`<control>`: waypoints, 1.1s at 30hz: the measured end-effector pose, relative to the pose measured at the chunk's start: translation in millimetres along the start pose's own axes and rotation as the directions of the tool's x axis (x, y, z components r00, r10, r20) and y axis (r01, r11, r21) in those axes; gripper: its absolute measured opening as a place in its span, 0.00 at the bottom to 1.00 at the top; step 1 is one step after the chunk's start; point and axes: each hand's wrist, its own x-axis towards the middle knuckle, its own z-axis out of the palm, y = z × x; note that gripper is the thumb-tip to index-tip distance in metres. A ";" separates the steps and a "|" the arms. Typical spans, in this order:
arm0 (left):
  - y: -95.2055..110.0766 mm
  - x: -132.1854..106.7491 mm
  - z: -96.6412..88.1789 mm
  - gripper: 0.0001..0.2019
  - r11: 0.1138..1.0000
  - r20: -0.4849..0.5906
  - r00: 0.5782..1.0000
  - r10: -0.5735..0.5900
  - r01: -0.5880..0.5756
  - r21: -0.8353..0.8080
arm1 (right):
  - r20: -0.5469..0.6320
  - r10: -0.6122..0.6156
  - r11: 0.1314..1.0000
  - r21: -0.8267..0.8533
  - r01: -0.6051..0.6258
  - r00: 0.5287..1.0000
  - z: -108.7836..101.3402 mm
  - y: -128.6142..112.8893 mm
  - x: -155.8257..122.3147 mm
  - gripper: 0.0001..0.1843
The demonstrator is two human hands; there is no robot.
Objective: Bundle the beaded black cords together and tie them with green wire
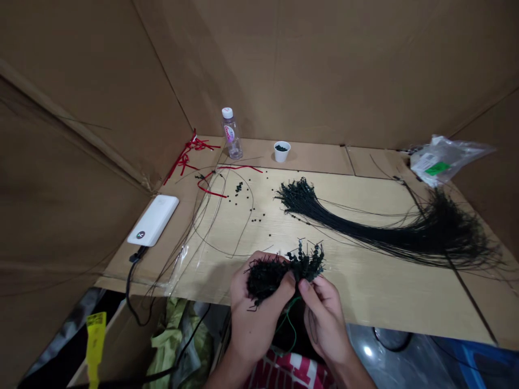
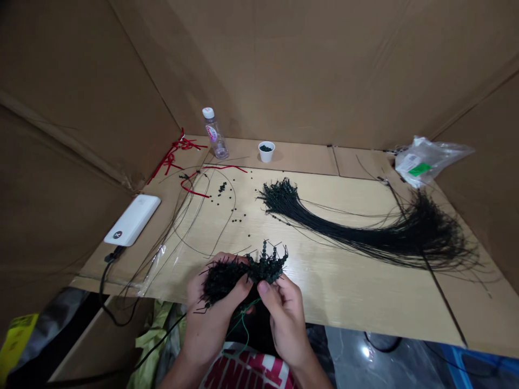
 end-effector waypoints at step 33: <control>16.1 9.5 -0.5 0.02 0.995 0.219 0.971 0.098 -0.094 -0.024 | -0.031 -0.041 0.999 0.016 0.041 0.999 7.6 -12.9 -2.6 0.10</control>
